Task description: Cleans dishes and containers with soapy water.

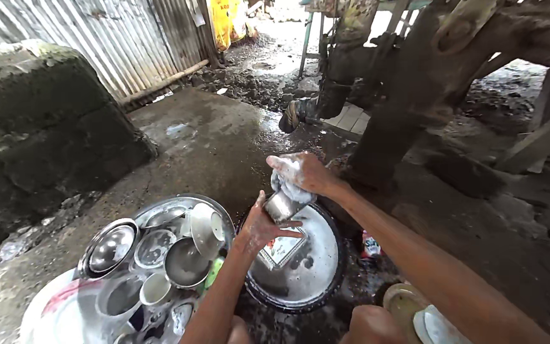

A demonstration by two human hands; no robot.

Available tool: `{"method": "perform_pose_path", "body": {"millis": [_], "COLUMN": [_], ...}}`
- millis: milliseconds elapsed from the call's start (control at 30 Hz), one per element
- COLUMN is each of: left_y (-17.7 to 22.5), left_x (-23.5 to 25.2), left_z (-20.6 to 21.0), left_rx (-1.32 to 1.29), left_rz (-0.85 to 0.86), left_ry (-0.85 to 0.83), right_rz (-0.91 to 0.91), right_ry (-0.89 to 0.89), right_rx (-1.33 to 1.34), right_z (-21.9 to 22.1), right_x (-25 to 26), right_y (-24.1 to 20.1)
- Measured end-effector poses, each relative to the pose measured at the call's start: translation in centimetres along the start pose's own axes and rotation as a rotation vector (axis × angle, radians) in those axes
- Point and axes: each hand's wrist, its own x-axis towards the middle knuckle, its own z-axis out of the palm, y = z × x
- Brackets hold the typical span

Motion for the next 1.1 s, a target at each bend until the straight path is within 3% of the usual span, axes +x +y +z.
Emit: {"method": "perform_pose_path", "body": {"millis": [100, 200, 400, 533, 667, 867, 967, 1100], "left_y": [0.0, -0.5, -1.0, -0.4, -0.2, -0.1, 0.8, 1.1], "left_x": [0.5, 1.4, 1.5, 0.5, 0.3, 0.4, -0.2, -0.2], "left_z": [-0.3, -0.9, -0.6, -1.7, -1.1, -0.6, -0.8, -1.1], "left_rx": [-0.033, 0.235, 0.627, 0.700, 0.705, 0.780, 0.874, 0.922], "left_rz": [0.108, 0.323, 0.689, 0.863, 0.879, 0.889, 0.987, 1.201], "left_ry": [0.244, 0.430, 0.368, 0.334, 0.326, 0.475, 0.572, 0.587], "right_rz": [0.234, 0.411, 0.164, -0.035, -0.183, -0.323, -0.247, -0.005], "right_ry": [-0.147, -0.139, -0.327, -0.455, -0.334, 0.239, 0.256, 0.225], "right_rx": [0.244, 0.410, 0.012, -0.037, -0.147, -0.551, -0.545, -0.230], "right_z": [0.3, 1.7, 8.5, 8.3, 8.0, 8.3, 8.5, 11.7], "right_x": [-0.6, -0.5, -3.7, -5.7, -5.1, 0.1, -0.9, -5.2], "right_y": [0.9, 4.2, 3.0, 1.0, 1.9, 5.5, 6.5, 4.7]}}
